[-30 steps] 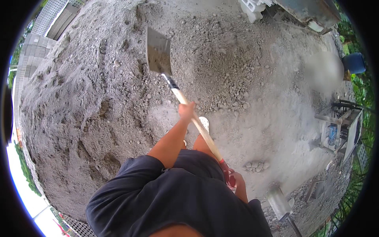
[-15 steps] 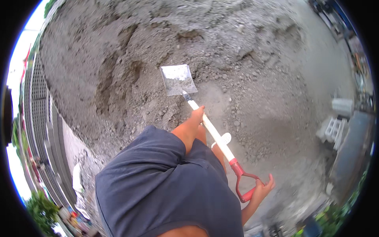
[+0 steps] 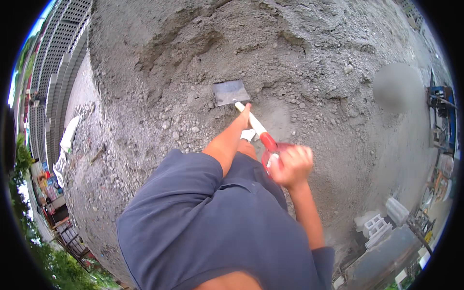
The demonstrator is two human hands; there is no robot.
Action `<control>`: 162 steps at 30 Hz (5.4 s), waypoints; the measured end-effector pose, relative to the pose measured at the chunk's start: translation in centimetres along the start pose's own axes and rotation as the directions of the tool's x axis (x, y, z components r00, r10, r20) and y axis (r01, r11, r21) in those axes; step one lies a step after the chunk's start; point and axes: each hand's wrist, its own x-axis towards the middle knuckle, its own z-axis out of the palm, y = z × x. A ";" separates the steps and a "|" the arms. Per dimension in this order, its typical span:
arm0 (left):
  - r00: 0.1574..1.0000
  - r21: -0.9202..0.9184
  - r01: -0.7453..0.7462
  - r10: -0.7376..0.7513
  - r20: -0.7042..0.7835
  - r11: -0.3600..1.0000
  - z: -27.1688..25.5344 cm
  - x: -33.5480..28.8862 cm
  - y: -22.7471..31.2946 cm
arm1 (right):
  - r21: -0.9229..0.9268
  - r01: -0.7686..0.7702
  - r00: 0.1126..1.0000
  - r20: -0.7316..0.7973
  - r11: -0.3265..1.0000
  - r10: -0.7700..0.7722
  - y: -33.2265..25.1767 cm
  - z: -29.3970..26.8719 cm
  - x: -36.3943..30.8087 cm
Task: The person shovels sand and gravel from a large pile using a shovel, scooping and moving the aggregate repeatedly.
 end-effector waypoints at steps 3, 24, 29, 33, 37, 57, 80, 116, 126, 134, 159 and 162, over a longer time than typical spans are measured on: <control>0.974 0.219 -0.221 0.203 0.098 0.951 0.1 -6.4 0.4 | -0.009 0.064 0.995 -0.070 0.998 -0.065 0.8 2.1 1.5; 0.230 0.395 -0.899 0.971 0.061 0.188 -5.0 -35.8 -11.5 | 0.430 0.605 0.154 0.762 0.670 -0.628 -5.8 9.4 -1.4; 0.188 0.408 -0.905 0.975 0.121 0.124 -3.5 -33.8 -11.0 | 0.500 0.482 0.275 0.693 0.720 -0.666 -3.5 8.8 -1.5; 0.131 0.411 -0.909 0.982 0.139 0.064 -2.2 -31.6 -5.5 | 0.528 0.602 0.379 0.470 0.598 -0.797 0.5 13.0 2.6; 0.132 0.586 -0.811 0.978 0.162 0.012 -2.3 -23.5 -1.6 | 0.110 0.974 0.105 0.553 0.197 -0.826 5.0 24.1 5.3; 0.264 0.580 -0.793 0.963 0.052 0.186 -6.0 -16.3 -14.4 | 0.263 0.070 0.406 0.874 0.962 -0.268 4.8 25.2 -10.6; 0.981 0.195 -0.067 0.100 -0.168 0.979 -9.8 24.3 7.4 | 0.719 -0.631 -0.153 0.252 -0.290 0.956 2.9 23.9 -11.4; 0.931 0.739 0.268 -0.363 -0.034 0.618 -4.5 -7.7 -45.1 | 0.182 -0.299 -0.882 0.323 -0.937 0.344 -38.2 20.3 -78.0; 0.939 0.977 -0.205 -0.271 0.213 0.056 3.2 -17.3 -50.7 | 0.383 0.046 -0.532 0.791 -0.923 0.302 -34.6 15.8 -70.4; 0.966 0.533 -0.089 -0.057 0.251 0.842 4.4 -12.2 -44.4 | 0.759 0.186 -0.800 0.486 -0.624 0.353 -25.1 8.4 -73.9; 0.917 -0.114 0.135 -0.080 0.391 0.984 -8.5 -3.7 -16.6 | 0.939 -0.238 0.160 0.291 -0.250 0.943 -10.9 4.3 -19.4; 0.829 -0.306 0.197 0.009 0.560 0.931 -3.7 -12.5 -16.6 | 0.939 -0.293 0.286 0.266 -0.180 0.921 -8.6 3.2 -18.5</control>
